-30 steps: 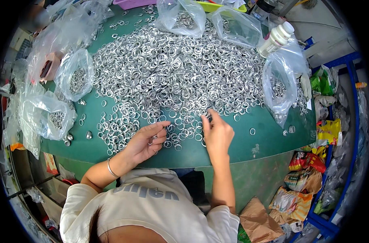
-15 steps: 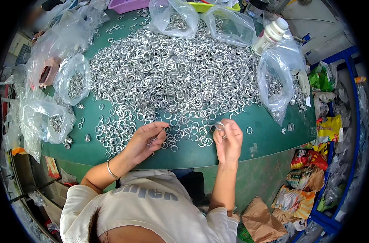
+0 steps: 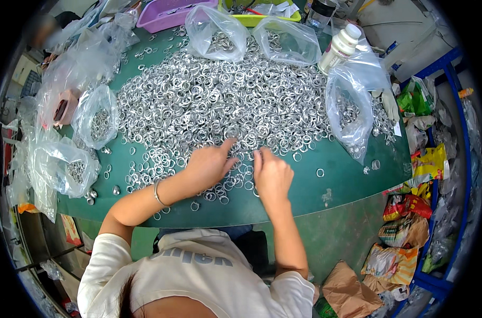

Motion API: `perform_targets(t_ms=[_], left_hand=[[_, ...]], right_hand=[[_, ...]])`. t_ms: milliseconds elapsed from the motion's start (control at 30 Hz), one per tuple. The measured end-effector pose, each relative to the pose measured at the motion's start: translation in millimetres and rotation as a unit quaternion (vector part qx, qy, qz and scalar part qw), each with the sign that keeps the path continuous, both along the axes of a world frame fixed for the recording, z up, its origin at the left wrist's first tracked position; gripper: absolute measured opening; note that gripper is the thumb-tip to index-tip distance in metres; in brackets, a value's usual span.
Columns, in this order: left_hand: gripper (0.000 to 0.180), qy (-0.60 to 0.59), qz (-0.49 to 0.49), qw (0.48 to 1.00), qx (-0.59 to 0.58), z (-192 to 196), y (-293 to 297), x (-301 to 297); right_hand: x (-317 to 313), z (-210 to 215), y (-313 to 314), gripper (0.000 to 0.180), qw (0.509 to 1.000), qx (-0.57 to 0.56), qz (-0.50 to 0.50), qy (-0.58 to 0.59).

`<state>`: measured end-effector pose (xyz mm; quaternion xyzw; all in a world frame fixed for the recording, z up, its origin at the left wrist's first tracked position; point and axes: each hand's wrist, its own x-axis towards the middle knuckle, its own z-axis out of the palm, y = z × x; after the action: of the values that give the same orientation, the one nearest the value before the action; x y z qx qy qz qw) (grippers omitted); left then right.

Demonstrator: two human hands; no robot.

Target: The person picks up metal rings from a large pile on a table and places them into a plastic bag by hand.

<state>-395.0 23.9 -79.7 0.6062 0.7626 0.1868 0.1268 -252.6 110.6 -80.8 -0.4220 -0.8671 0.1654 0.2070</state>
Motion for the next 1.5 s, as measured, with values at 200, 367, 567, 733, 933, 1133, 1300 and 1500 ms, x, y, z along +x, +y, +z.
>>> perform_targets(t_ms=[200,367,567,733,933,1133,1300,1500], left_hand=[[0.026,-0.009,-0.039,0.999,-0.012,-8,-23,3],[0.024,-0.033,-0.047,0.998,-0.031,3,-47,-5],[0.040,-0.037,0.037,0.998,0.023,13,-19,-19],[0.046,0.012,0.008,1.000,-0.009,2,-11,-7],[0.026,-0.039,-0.084,0.996,-0.007,-1,-30,0],[0.020,-0.031,0.013,0.999,0.019,8,-17,-5],[0.013,-0.025,-0.057,0.998,0.029,-5,-30,-6],[0.015,-0.036,0.006,0.998,0.046,7,-29,-14]], right_hand=[[7,-1,-31,0.014,0.990,-0.044,0.134,0.014],[12,-1,-18,0.022,0.989,-0.081,0.069,0.099],[-2,5,6,0.040,0.996,-0.030,0.085,-0.022],[11,5,-12,0.035,0.984,-0.058,0.154,-0.073],[24,17,-4,0.030,0.964,-0.233,0.128,0.015],[5,12,-5,0.034,0.994,-0.074,0.062,-0.042],[22,13,-19,0.025,0.980,-0.137,0.144,-0.028],[23,17,-4,0.021,0.984,-0.168,0.051,0.032]])
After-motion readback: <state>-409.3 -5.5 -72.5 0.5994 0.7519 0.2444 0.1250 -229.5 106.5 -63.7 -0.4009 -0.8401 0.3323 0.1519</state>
